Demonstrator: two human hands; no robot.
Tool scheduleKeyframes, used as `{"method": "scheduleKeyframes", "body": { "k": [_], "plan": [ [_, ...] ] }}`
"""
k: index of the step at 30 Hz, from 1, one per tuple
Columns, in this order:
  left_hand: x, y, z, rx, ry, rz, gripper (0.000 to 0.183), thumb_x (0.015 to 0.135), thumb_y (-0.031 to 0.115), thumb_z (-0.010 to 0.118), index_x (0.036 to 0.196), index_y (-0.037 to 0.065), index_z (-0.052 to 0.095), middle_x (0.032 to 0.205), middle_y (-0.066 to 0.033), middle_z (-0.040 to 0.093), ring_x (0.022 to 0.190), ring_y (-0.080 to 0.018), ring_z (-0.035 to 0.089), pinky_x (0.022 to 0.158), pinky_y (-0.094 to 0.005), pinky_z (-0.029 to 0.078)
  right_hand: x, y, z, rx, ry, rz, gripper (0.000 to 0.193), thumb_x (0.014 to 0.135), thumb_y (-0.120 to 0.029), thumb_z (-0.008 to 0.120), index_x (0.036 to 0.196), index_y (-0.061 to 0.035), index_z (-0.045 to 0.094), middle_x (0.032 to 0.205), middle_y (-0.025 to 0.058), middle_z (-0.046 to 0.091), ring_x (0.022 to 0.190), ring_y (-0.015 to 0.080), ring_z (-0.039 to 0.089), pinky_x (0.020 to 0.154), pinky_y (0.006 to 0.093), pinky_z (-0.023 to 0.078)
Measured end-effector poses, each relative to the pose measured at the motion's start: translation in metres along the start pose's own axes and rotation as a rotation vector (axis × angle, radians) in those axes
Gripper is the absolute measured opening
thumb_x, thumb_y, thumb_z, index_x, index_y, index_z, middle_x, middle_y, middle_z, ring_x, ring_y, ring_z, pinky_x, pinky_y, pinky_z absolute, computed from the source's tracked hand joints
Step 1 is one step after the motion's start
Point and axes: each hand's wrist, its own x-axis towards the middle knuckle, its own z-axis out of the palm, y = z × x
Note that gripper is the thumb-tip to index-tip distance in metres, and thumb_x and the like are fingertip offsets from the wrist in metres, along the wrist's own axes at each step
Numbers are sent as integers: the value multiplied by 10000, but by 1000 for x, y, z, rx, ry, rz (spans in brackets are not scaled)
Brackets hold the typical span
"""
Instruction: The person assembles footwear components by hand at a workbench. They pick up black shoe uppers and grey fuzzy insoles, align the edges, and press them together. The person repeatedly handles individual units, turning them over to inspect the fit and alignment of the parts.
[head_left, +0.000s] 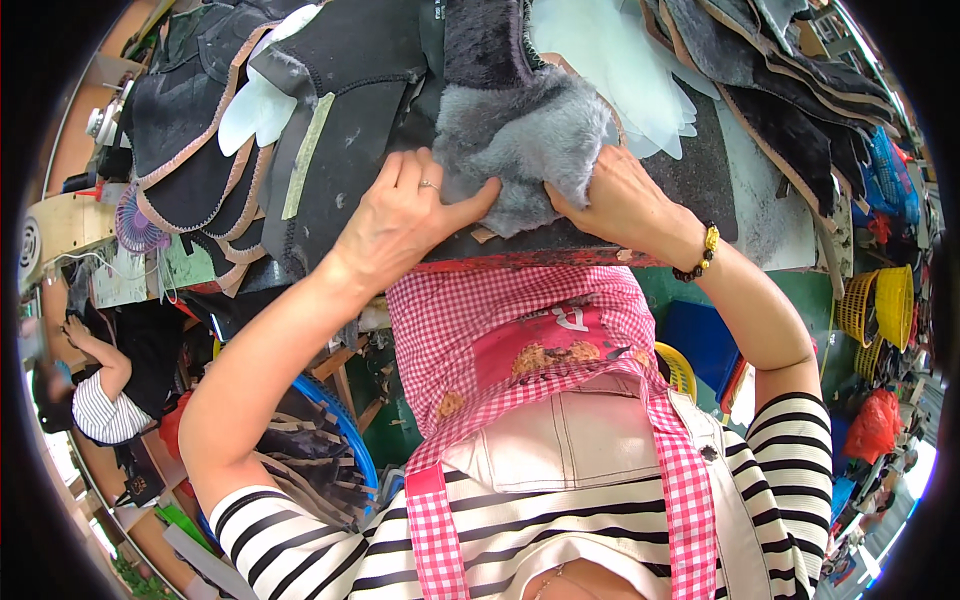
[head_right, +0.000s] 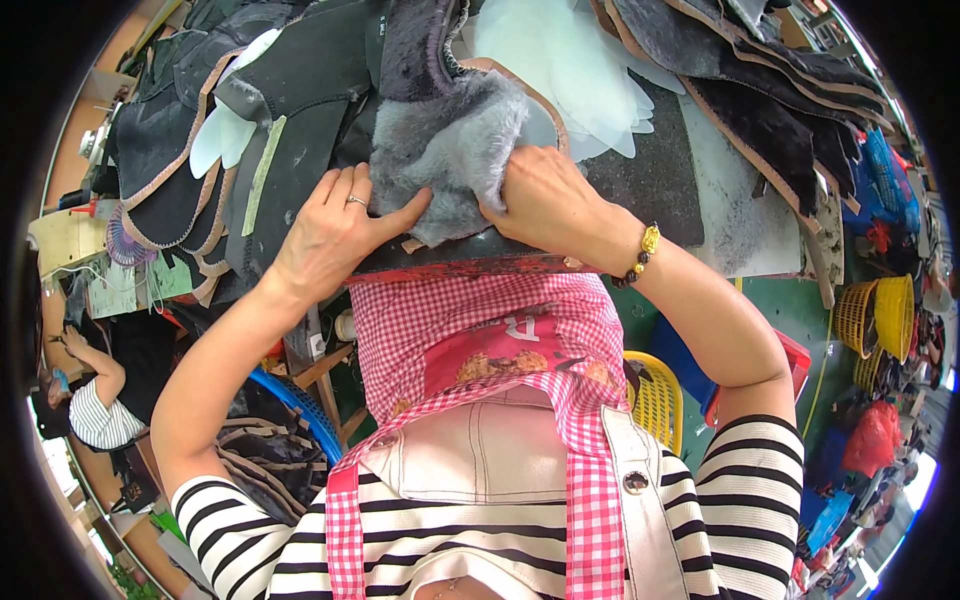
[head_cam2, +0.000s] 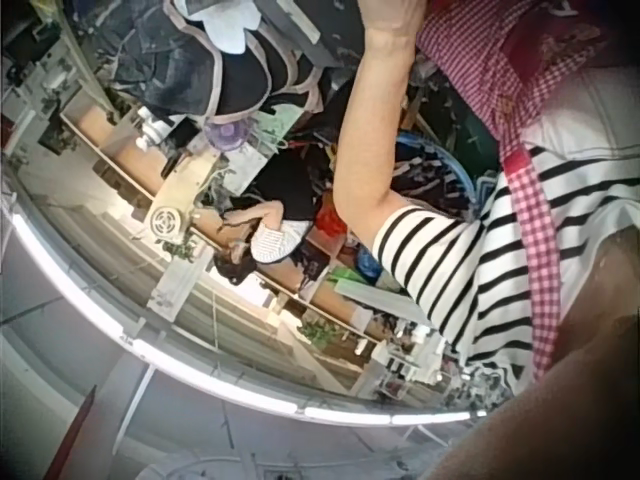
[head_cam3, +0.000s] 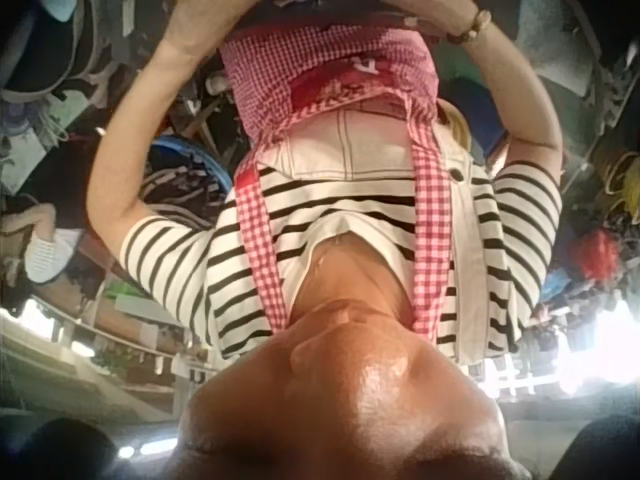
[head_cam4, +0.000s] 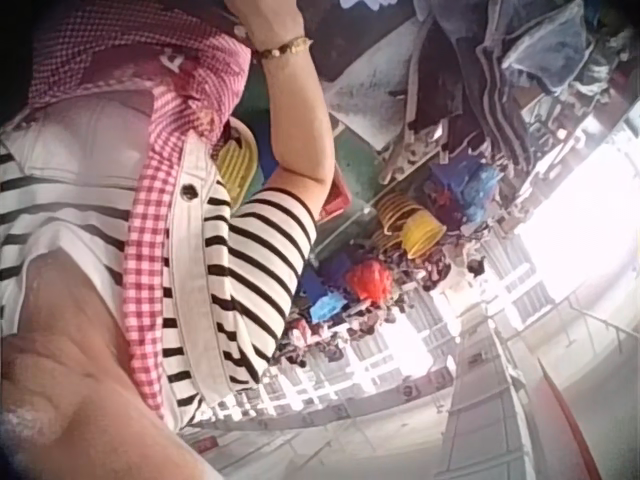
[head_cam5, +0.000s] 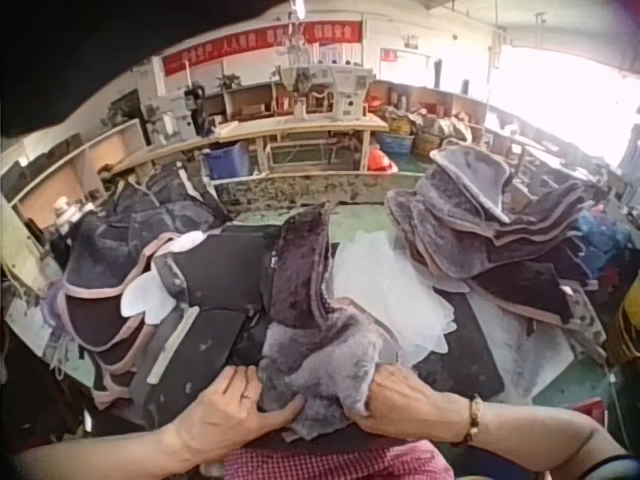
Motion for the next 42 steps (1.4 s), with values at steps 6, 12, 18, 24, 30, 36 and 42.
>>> {"method": "scheduleKeyframes", "body": {
  "k": [6,12,18,24,30,36,42],
  "plan": [
    [19,41,-17,-570,25,-34,572,623,-12,598,1187,-82,528,1236,-244,532,1151,-358,532,1026,-441,397,0,-2,-5,82,85,-63,303,814,-185,643,1046,4,595,927,208,639,864,403,592,781,441,485],
    [18,50,-11,-417,-19,-22,537,688,52,585,1204,-79,521,1214,-260,545,1131,-376,541,1006,-466,408,-5,-20,-32,-47,18,-265,721,720,6,615,1396,-121,398,1285,177,497,1135,379,510,938,429,467],
    [23,50,-16,-362,-1,-24,493,717,53,553,1187,-94,535,1235,-273,545,1147,-374,546,1015,-457,408,13,25,-56,193,-66,43,330,734,-110,722,1040,-17,642,826,137,679,761,276,662,709,343,510],
    [23,51,-14,-363,17,-27,504,712,45,548,1198,-88,535,1234,-260,550,1147,-365,547,1017,-450,410,30,44,-69,93,-169,400,388,696,-300,800,769,39,626,632,90,565,591,150,509,556,324,418],
    [25,49,-11,-438,67,-37,570,660,33,589,1221,-53,537,1198,-226,563,1110,-344,551,981,-423,434,32,48,-64,39,-183,448,431,662,-289,815,696,20,517,640,90,502,589,182,469,542,348,392],
    [48,47,-32,-528,-111,-121,543,638,22,602,1180,17,562,1117,-181,560,984,-305,534,885,-401,451,10,36,-48,-236,239,106,348,715,-186,753,959,-14,574,1045,138,588,937,276,572,781,381,459],
    [67,68,-19,-309,-16,-144,379,716,66,622,1089,18,576,962,-126,600,832,-250,599,742,-330,511,-49,10,-27,-255,-1,-200,465,776,-59,596,1240,-48,572,1331,127,536,1252,223,492,1078,414,348]
  ]
}}
